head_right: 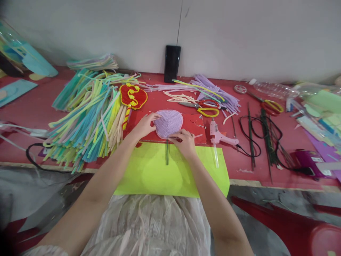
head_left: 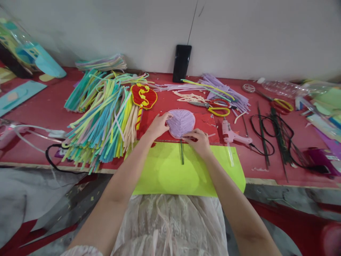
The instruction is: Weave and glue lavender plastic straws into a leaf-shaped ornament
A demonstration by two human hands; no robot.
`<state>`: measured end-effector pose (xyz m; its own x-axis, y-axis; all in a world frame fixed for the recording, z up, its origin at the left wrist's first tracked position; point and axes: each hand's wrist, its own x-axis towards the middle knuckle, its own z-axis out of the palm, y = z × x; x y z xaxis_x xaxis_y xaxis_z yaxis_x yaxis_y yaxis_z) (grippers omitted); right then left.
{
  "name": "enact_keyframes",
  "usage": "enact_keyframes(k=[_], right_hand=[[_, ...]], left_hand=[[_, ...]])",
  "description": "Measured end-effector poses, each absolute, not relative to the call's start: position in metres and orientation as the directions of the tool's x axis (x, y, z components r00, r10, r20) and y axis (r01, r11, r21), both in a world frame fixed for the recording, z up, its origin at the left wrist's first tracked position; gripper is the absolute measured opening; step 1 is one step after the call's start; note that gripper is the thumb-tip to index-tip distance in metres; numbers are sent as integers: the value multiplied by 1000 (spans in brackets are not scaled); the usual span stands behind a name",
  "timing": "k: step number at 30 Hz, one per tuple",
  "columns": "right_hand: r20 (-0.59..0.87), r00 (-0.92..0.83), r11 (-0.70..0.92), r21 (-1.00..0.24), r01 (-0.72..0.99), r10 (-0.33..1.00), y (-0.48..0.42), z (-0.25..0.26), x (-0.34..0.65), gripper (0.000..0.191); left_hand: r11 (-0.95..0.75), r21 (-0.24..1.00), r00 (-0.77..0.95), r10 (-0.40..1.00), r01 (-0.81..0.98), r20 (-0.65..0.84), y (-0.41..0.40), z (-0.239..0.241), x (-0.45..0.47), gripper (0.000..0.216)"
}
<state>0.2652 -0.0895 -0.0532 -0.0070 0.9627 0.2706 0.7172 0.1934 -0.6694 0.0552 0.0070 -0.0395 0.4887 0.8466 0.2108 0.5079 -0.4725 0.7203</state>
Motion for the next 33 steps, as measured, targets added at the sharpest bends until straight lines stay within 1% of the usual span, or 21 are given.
enact_keyframes(k=[5, 8, 10, 13, 17, 20, 23, 28, 33], right_hand=[[268, -7, 189, -659, 728, 963, -90, -51, 264, 17], [269, -12, 193, -659, 727, 963, -90, -51, 264, 15], [271, -11, 193, -657, 729, 963, -89, -52, 264, 15], [266, -9, 191, -666, 721, 964, -89, -54, 265, 14], [262, -7, 192, -686, 702, 965, -89, -54, 265, 14], [257, 1, 180, -677, 714, 966, -89, -54, 264, 17], [254, 4, 171, -660, 731, 967, -90, -53, 264, 17], [269, -2, 188, -664, 724, 963, -90, -53, 263, 15], [275, -4, 193, -665, 721, 962, -90, -53, 263, 13]], left_hand=[[-537, 561, 539, 822, 630, 182, 6, -27, 57, 53], [-575, 488, 564, 804, 657, 188, 7, -21, 57, 54], [-594, 461, 574, 793, 659, 202, 9, -18, 56, 54], [-604, 481, 596, 780, 635, 193, 13, -17, 54, 57], [-584, 550, 590, 784, 597, 193, 16, -20, 50, 58], [-560, 611, 572, 795, 560, 204, 17, -25, 47, 55], [-534, 647, 567, 803, 545, 185, 20, -28, 44, 50], [-508, 675, 572, 806, 535, 153, 21, -26, 42, 49], [-494, 670, 560, 817, 554, 139, 19, -28, 42, 51]])
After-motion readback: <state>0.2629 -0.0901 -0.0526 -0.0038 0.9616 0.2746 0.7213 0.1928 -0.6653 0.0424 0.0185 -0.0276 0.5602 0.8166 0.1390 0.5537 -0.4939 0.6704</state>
